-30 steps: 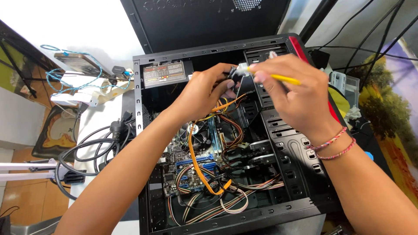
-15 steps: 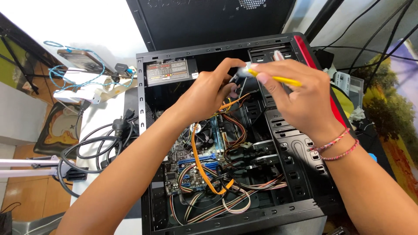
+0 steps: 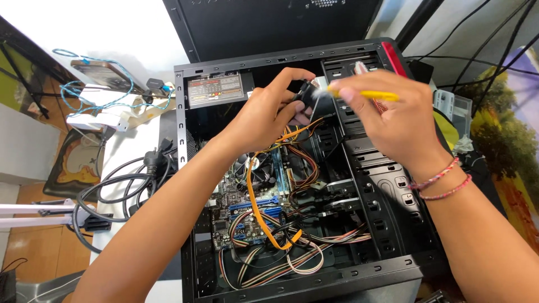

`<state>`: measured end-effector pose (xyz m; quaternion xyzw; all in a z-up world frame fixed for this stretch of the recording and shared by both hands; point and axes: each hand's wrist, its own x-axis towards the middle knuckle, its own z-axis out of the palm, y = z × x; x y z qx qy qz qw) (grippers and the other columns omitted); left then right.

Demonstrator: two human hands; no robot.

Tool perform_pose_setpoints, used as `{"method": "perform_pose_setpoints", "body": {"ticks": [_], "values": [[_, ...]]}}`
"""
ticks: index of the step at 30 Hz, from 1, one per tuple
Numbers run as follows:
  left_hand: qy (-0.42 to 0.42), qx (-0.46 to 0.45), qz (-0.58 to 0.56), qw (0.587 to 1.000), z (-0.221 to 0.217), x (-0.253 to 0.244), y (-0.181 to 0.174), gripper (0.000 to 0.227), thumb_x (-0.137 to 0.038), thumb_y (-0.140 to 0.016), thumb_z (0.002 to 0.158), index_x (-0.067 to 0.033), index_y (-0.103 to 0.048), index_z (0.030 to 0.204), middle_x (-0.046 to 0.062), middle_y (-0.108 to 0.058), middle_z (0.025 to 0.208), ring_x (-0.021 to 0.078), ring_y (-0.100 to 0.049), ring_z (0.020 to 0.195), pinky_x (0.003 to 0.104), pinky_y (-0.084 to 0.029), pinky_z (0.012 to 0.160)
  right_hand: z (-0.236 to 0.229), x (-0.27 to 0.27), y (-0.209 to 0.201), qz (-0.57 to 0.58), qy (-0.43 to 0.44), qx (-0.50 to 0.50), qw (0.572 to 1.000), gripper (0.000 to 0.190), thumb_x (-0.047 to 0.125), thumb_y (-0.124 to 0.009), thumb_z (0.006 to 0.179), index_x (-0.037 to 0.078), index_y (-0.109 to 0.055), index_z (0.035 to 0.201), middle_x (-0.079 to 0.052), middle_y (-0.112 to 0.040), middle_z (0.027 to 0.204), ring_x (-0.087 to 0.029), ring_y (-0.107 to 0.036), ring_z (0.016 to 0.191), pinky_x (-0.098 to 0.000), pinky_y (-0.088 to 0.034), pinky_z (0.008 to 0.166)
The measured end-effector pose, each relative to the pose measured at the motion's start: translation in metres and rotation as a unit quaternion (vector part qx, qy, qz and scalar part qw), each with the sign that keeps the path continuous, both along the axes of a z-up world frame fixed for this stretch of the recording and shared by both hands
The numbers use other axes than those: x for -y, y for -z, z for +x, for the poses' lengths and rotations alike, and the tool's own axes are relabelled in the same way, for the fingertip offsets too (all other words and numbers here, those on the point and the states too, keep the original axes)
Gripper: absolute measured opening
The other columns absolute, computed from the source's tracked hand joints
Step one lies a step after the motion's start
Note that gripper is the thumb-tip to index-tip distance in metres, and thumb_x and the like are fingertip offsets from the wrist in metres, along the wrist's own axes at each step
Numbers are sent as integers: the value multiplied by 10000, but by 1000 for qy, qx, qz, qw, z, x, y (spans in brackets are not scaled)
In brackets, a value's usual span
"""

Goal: The person cleans the interior of an open desktop computer case on a desk. They unplug and lift out a bundle of cables and connectors, then scrub connectors and internal components with a yellow brush and a toothbrush, working over the motherboard area and cables.

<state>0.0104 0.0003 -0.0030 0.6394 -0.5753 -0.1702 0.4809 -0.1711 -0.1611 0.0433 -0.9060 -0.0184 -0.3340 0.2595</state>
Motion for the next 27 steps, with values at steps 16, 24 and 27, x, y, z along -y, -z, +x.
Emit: {"method": "perform_pose_setpoints", "body": {"ticks": [16, 24, 27], "values": [[8, 0, 33, 999, 0, 1, -1, 404, -35, -501, 1054, -104, -395, 1437, 97, -787, 912, 191, -816, 876, 346, -655, 779, 0, 5, 0, -25, -30, -5, 999, 145, 112, -656, 1081, 63, -774, 1148, -91, -775, 1088, -189, -753, 965, -410, -529, 1157], [23, -4, 25, 999, 2, 0, 0, 379, -3, -487, 1049, -86, -389, 1405, 125, -790, 984, 220, -817, 940, 366, -646, 803, -1, 14, 0, 77, 21, 7, 997, 180, 171, -638, 1127, 49, -769, 1150, -81, -771, 1097, -160, -725, 978, -307, -556, 903], [20, 37, 21, 999, 2, 1, 0, 404, 15, -496, 1023, -86, -380, 1396, 144, -789, 989, 223, -800, 961, 365, -627, 782, 0, 13, -7, 126, -63, -20, 990, 184, 174, -619, 1053, 45, -746, 1080, -79, -752, 1004, -148, -692, 914, -328, -512, 1093]]}}
